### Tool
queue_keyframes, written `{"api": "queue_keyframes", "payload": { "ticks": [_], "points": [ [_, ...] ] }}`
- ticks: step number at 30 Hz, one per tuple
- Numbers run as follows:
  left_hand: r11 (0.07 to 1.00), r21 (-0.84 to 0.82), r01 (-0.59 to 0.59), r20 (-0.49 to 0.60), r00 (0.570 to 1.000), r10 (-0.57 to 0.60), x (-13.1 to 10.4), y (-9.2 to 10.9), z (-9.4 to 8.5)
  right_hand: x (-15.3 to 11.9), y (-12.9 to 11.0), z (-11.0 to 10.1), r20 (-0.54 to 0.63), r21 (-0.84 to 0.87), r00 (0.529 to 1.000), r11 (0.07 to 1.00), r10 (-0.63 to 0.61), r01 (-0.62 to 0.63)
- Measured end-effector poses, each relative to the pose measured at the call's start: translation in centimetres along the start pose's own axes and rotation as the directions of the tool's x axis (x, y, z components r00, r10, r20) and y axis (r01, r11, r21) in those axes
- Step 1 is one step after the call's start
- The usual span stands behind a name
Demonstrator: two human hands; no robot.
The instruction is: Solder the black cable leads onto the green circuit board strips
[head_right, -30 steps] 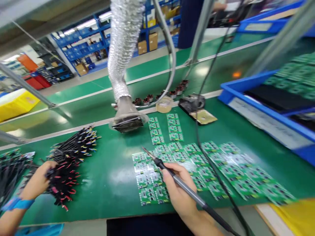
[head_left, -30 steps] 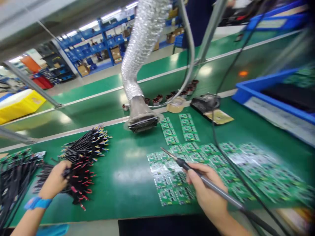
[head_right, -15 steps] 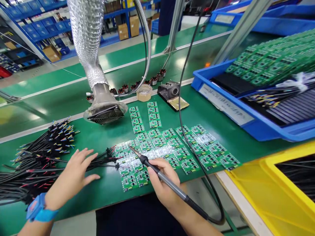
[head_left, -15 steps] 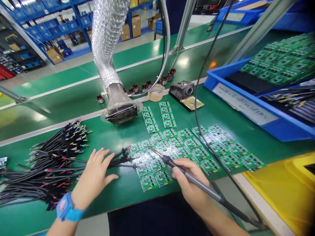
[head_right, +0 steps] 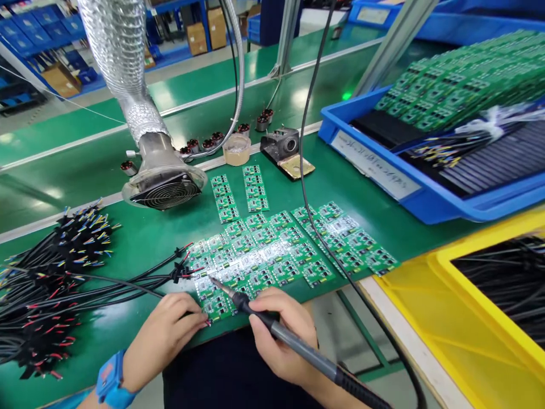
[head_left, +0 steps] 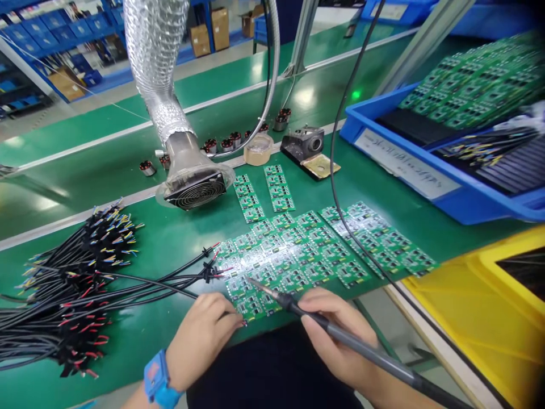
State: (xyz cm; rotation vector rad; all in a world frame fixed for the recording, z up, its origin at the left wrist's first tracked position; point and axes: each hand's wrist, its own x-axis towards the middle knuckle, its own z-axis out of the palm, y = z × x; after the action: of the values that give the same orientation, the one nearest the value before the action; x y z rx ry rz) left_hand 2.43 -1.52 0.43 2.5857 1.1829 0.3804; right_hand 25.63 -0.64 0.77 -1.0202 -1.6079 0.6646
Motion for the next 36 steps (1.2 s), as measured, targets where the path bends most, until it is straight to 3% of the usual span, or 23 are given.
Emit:
{"api": "queue_keyframes", "payload": {
  "ticks": [4, 9, 12, 18, 29, 36],
  "points": [
    [0.999, -0.02, 0.04, 0.004, 0.999, -0.04, -1.4, -0.3, 0.8, -1.4, -0.9, -0.1, 0.112, -0.034, 0.988, 0.993, -0.106, 0.111],
    [0.921, -0.224, 0.318, -0.039, 0.941, -0.335, -2.1, 1.3, 1.1, -3.6, -1.5, 0.5, 0.175, -0.085, 0.975, 0.984, -0.137, 0.154],
    [0.867, -0.301, 0.396, -0.017, 0.907, -0.42, -1.9, 2.2, 1.4, -4.0, -1.4, 0.6, 0.235, -0.103, 0.955, 0.972, -0.184, 0.212],
    [0.839, -0.324, 0.437, 0.009, 0.888, -0.459, -1.7, 2.4, 1.5, -3.7, -1.2, 0.8, 0.273, -0.134, 0.924, 0.941, -0.266, 0.31],
    [0.85, -0.326, 0.414, -0.057, 0.889, -0.455, -1.9, 2.6, 2.0, -4.0, -1.1, 1.0, 0.294, -0.12, 0.911, 0.935, -0.288, 0.334],
    [0.846, -0.333, 0.416, -0.055, 0.887, -0.458, -1.9, 2.7, 2.1, -3.8, -1.8, 0.4, 0.251, -0.158, 0.95, 0.96, -0.187, 0.231]
  ]
}}
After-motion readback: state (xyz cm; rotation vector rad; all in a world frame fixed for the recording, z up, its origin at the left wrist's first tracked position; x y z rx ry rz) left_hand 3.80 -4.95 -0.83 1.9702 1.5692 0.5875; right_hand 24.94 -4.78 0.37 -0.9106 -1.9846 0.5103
